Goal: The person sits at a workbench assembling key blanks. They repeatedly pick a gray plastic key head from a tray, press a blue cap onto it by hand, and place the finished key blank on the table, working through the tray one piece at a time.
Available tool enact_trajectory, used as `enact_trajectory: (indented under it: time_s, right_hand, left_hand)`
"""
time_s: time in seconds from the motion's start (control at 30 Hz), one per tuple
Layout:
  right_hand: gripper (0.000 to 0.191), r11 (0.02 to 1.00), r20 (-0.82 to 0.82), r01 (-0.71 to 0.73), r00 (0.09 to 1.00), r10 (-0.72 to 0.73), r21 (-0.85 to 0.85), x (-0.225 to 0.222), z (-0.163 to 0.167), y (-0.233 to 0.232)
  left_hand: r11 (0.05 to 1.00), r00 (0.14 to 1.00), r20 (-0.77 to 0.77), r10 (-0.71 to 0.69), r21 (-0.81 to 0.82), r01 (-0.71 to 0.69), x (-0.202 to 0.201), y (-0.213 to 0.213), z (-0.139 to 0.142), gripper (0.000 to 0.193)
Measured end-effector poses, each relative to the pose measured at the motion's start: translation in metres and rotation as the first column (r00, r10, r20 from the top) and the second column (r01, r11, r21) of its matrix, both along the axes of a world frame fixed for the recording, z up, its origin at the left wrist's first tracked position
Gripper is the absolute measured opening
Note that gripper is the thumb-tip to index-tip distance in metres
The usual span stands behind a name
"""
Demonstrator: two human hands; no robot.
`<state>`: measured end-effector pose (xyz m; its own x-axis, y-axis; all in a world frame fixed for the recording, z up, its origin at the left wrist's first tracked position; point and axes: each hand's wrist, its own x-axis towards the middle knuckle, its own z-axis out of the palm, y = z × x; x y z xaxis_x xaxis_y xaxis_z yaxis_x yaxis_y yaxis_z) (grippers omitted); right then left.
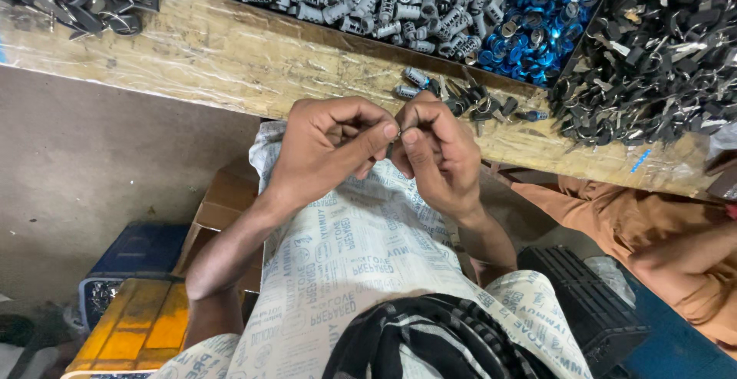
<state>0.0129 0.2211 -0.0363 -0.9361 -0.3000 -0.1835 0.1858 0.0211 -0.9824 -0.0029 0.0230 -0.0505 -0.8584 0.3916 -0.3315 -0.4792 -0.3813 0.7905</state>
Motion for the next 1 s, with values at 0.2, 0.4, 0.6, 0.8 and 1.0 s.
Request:
enact_trajectory:
  time_s: [0.2,0.4,0.6,0.8,1.0]
  right_hand:
    - [0.014,0.997,-0.263,0.065,0.963,-0.052,0.039,-0.0012,-0.0017,0.0]
    - [0.013,0.963,-0.507,0.146,0.862,-0.011,0.227,-0.0042,-0.0022,-0.0001]
    - [0.012,0.964,-0.43,0.146,0.902,-0.038,0.223,0.003,0.0004,-0.0044]
    - [0.012,0.963,-0.399,0.142,0.916,-0.041,0.229,0.0035,0.0001,-0.0042]
    - [0.015,0.96,-0.415,0.144,0.909,-0.032,0.24,0.0028,0.0017,-0.0015]
  left_hand:
    - [0.991,0.997,0.078,0.005,0.134,-0.015,-0.0004,-0.004,-0.0004,0.012]
    - [0.993,0.996,0.09,-0.019,0.118,0.008,-0.0012,-0.0038,0.0008,0.011]
    - [0.993,0.995,0.097,-0.023,0.115,0.012,-0.0033,-0.0035,0.0027,0.01]
    - [0.998,0.996,0.083,-0.036,0.061,0.031,-0.0013,-0.0025,0.0051,0.01]
    - [0.999,0.999,0.042,-0.003,0.052,0.0,0.0013,-0.0006,0.0052,0.01]
